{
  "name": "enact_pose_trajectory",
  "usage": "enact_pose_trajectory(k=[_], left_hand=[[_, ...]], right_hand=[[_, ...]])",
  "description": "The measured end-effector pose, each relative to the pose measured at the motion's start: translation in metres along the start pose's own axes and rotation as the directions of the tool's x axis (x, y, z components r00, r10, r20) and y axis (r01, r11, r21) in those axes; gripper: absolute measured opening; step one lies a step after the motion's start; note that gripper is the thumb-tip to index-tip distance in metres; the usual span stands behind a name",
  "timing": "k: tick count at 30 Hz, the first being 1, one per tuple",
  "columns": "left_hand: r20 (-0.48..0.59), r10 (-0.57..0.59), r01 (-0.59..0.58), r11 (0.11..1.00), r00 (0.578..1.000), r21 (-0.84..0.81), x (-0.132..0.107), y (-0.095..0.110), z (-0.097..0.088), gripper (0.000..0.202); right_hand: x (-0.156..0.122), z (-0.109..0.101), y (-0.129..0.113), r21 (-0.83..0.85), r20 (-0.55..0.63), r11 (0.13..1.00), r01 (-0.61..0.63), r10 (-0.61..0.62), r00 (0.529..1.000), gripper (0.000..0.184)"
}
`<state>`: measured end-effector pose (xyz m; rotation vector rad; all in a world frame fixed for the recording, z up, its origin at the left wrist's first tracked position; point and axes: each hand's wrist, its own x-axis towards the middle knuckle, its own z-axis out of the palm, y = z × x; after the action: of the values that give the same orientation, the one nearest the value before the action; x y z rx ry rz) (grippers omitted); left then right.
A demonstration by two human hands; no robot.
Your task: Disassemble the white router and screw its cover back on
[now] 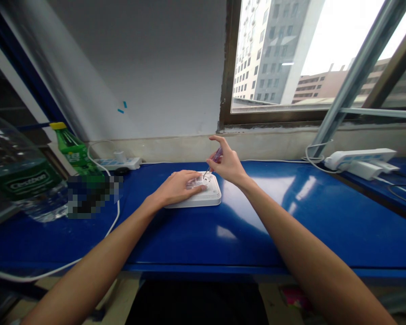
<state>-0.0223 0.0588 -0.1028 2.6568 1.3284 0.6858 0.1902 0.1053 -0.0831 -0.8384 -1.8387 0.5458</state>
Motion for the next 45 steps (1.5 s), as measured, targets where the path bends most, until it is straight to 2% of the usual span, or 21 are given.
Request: enact_pose_trajectory(k=[3, 7, 9, 12, 15, 18, 21, 24, 29, 39, 45], left_hand=[[-0.091, -0.029, 0.028, 1.000, 0.995, -0.004, 0.004, 0.002, 0.004, 0.048], [-0.120, -0.033, 0.031, 0.999, 0.992, -0.014, 0.009, 0.002, 0.010, 0.027], [-0.124, -0.020, 0.018, 1.000, 0.992, -0.019, 0.009, 0.001, 0.012, 0.024], [-0.115, 0.018, -0.020, 1.000, 0.993, -0.016, 0.011, 0.002, 0.012, 0.021], [-0.068, 0.081, -0.081, 0.997, 0.994, 0.008, 0.021, 0.009, 0.010, 0.019], [0.007, 0.134, -0.134, 0.990, 0.991, 0.049, 0.041, 0.024, 0.007, 0.019], [0.098, 0.155, -0.165, 0.981, 0.983, 0.099, 0.067, 0.042, 0.010, 0.020], [0.191, 0.150, -0.180, 0.973, 0.970, 0.147, 0.089, 0.056, 0.021, 0.023], [0.300, 0.124, -0.192, 0.959, 0.946, 0.209, 0.109, 0.061, 0.041, 0.021], [0.304, 0.116, -0.189, 0.956, 0.946, 0.222, 0.115, 0.056, 0.045, 0.018], [0.192, 0.126, -0.165, 0.965, 0.973, 0.203, 0.103, 0.050, 0.031, 0.018]], right_hand=[[0.000, 0.004, -0.003, 0.139, 0.050, 0.990, -0.029, 0.022, 0.998, 0.071], [0.001, 0.004, -0.004, 0.192, 0.060, 0.981, -0.038, 0.027, 0.998, 0.073], [0.002, -0.001, -0.002, 0.138, 0.036, 0.990, -0.026, 0.022, 0.999, 0.072], [0.003, -0.016, 0.005, -0.080, -0.004, 0.997, 0.019, -0.020, 1.000, 0.069], [0.003, -0.037, 0.015, -0.289, 0.018, 0.956, 0.040, -0.036, 0.999, 0.068], [0.001, -0.058, 0.028, -0.380, 0.044, 0.924, 0.040, -0.025, 0.999, 0.068], [-0.001, -0.075, 0.039, -0.390, 0.059, 0.921, 0.016, 0.007, 0.998, 0.070], [-0.004, -0.087, 0.043, -0.381, 0.061, 0.924, -0.023, 0.051, 0.997, 0.070], [-0.005, -0.098, 0.037, -0.367, 0.044, 0.929, -0.052, 0.073, 0.996, 0.071], [-0.005, -0.106, 0.029, -0.382, 0.037, 0.924, -0.021, 0.038, 0.999, 0.070], [-0.006, -0.108, 0.034, -0.341, 0.037, 0.938, -0.062, 0.079, 0.996, 0.071]])
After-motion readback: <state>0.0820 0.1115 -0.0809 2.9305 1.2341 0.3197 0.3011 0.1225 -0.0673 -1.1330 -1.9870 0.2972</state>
